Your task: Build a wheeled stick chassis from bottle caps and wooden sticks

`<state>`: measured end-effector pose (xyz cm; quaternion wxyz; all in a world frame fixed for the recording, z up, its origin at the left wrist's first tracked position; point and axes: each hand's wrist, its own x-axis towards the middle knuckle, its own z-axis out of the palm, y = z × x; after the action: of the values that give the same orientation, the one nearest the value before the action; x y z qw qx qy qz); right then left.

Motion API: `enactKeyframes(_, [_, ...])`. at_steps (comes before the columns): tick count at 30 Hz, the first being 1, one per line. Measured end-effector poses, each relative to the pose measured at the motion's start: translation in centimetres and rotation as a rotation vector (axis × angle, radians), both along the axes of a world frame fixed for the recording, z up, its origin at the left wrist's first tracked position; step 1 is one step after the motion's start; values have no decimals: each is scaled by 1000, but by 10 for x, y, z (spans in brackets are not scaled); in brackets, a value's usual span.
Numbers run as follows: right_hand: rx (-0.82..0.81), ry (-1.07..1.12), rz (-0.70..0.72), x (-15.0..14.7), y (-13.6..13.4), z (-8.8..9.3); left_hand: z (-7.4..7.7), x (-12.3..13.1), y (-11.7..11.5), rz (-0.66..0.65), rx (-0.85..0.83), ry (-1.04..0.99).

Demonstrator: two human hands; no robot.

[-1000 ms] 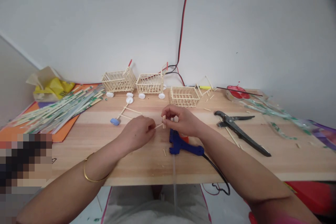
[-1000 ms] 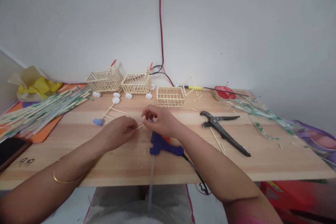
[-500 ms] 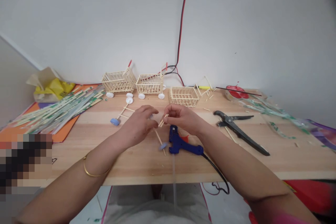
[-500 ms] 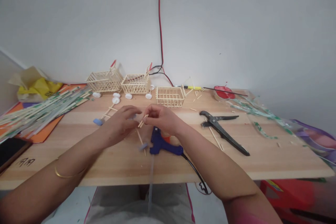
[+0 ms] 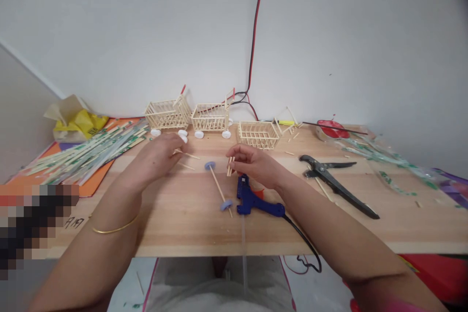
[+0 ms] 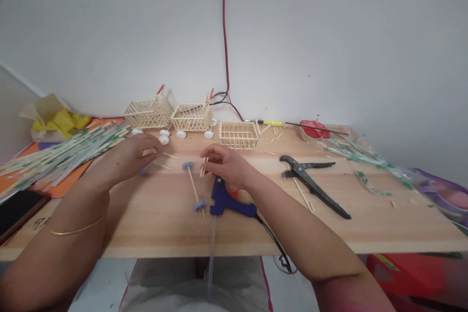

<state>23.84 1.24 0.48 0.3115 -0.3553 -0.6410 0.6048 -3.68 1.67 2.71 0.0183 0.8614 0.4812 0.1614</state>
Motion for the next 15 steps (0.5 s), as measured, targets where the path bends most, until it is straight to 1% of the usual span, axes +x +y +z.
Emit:
enactKeyframes(2, [21, -21, 17, 0, 0, -2, 2, -6, -1, 38, -74, 99])
enactKeyframes(5, [122, -83, 38, 1, 0, -5, -1, -6, -4, 35, -135, 208])
enactKeyframes(9, [318, -204, 37, 0, 0, -9, -4, -1, -7, 57, -134, 231])
enactKeyframes(11, [344, -217, 46, 0, -1, -10, -4, -2, -6, 70, -126, 241])
enactKeyframes(15, [327, -222, 62, 0, -2, -12, -3, -3, -5, 79, -143, 229])
